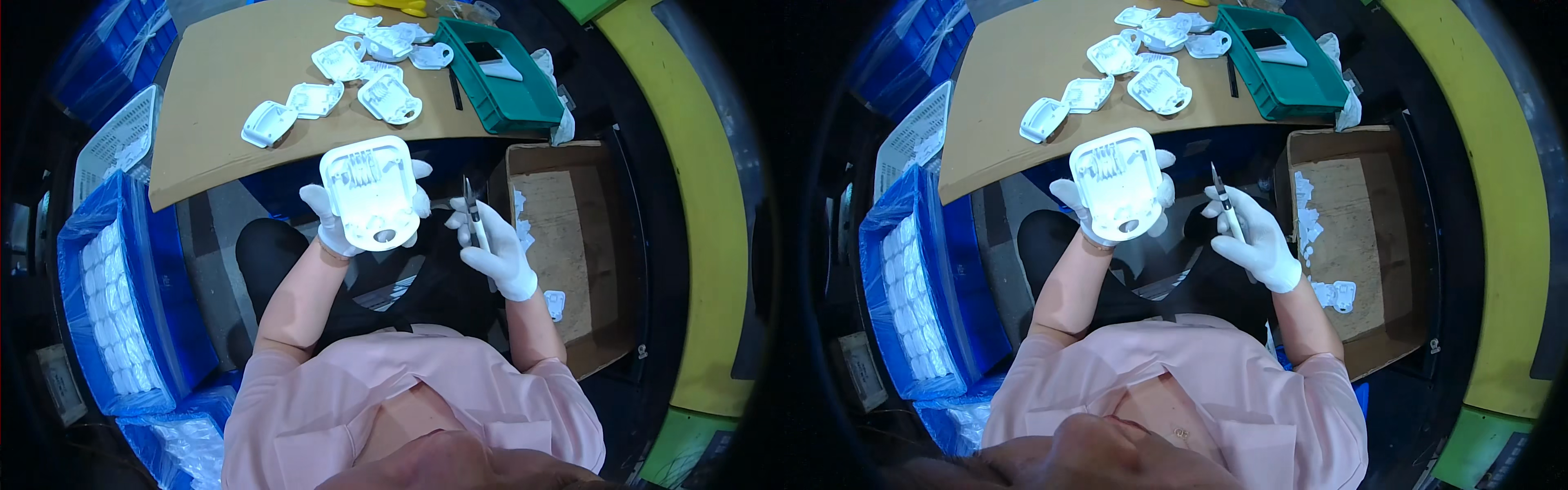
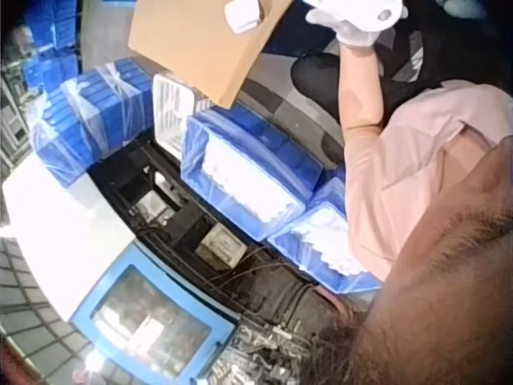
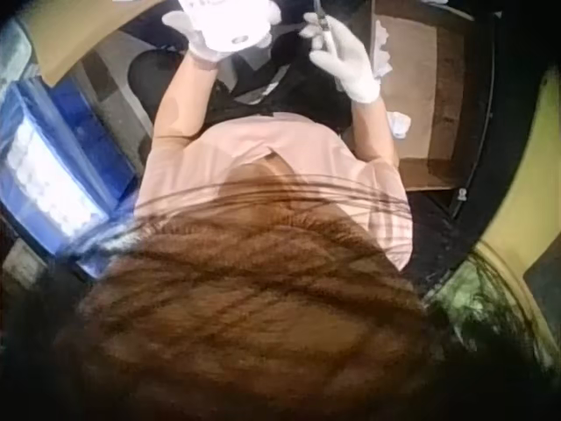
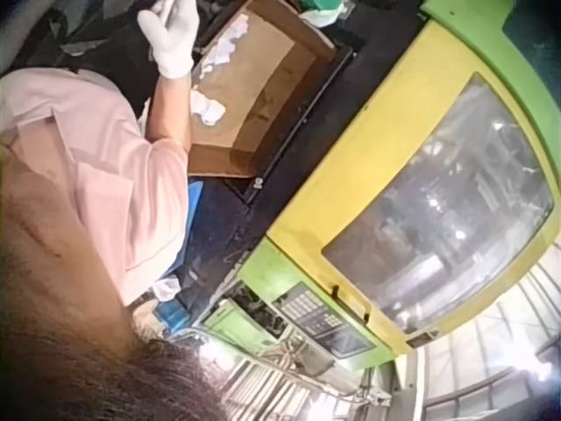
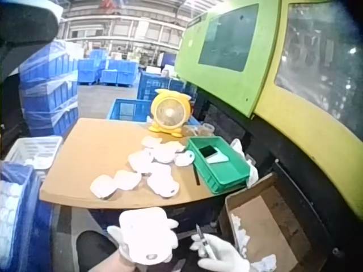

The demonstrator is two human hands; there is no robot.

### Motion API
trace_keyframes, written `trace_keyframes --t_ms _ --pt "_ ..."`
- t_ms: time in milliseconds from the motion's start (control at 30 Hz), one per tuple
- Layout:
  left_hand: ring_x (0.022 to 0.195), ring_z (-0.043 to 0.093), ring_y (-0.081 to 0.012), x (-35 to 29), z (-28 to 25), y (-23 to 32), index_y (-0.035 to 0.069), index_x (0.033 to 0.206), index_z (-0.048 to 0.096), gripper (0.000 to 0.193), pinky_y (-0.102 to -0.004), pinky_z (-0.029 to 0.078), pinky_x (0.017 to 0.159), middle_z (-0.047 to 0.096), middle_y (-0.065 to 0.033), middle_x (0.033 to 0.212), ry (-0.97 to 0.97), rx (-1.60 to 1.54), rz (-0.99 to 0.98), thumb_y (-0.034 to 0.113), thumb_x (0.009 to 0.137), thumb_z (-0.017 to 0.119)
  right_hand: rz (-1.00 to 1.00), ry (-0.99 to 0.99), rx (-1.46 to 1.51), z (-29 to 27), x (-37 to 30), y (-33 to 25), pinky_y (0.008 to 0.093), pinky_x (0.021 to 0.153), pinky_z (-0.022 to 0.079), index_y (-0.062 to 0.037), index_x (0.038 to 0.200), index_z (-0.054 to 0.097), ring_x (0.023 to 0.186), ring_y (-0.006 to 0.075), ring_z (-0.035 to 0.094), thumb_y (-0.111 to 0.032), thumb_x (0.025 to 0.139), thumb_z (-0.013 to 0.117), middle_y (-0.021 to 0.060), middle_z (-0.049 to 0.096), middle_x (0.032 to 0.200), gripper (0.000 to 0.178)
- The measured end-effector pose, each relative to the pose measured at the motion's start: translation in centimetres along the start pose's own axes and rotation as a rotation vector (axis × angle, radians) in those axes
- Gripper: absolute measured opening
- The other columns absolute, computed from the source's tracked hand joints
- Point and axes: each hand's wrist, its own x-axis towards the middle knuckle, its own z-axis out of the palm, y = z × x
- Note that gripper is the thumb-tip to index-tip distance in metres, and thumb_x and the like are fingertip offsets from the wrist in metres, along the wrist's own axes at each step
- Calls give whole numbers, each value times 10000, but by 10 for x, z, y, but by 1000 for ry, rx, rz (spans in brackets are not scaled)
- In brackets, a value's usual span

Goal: Inspecting and cleaning white plastic electronic components using a small hand tool at a manual assembly station.

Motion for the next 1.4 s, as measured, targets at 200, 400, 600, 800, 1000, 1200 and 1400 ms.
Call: trace_keyframes --t_ms 200,400,600,800,1000,1200,1400 --pt "1024 587 -391 2 3 -1 -3 1389 354 1186 -500 581 766 478 -270 1281 -34 -61 5 810 570 630 105 80 -62 -9 25 19 200 759 399 39 1340 434 858 76 489 -155 779 660 28 569 1037 635" --pt "997 567 -203 12 18 31 -1 1265 490 877 -352 501 816 564 -124 1061 -33 1290 -304 391 559 835 137 238 -163 -17 37 44 236 837 388 13 1319 474 910 97 498 -157 800 659 23 568 1029 576" --pt "802 613 -216 5 -2 52 -14 1015 599 597 -343 511 720 616 -100 893 -57 1735 -599 283 532 786 110 323 -301 -28 41 65 205 779 392 14 1314 475 867 83 506 -130 816 661 5 565 989 551" --pt "898 612 -344 -9 17 32 -70 1161 546 949 -440 533 767 578 -212 1030 24 88 -45 678 606 724 232 254 29 -47 33 96 197 652 405 -2 1301 471 771 59 518 -165 836 636 -1 579 973 520" --pt "1089 594 -300 -31 57 20 -70 1290 475 650 -421 494 934 558 -228 1234 131 56 -110 400 863 614 268 -3 469 -83 29 118 332 773 452 -28 1370 368 863 166 565 -318 796 673 97 597 1066 712" --pt "1080 543 -180 -17 62 49 -87 1332 400 1470 -309 449 935 512 -133 1274 35 405 -580 797 214 761 116 -136 952 -93 34 136 379 797 448 -21 1375 388 920 202 535 -334 801 679 120 560 1125 716" --pt "1063 567 -195 -22 54 42 -74 1278 466 1076 -308 461 919 560 -137 1196 35 403 -418 605 483 723 107 -145 968 -93 34 137 377 808 442 -21 1385 384 941 219 530 -338 819 667 134 560 1133 708"
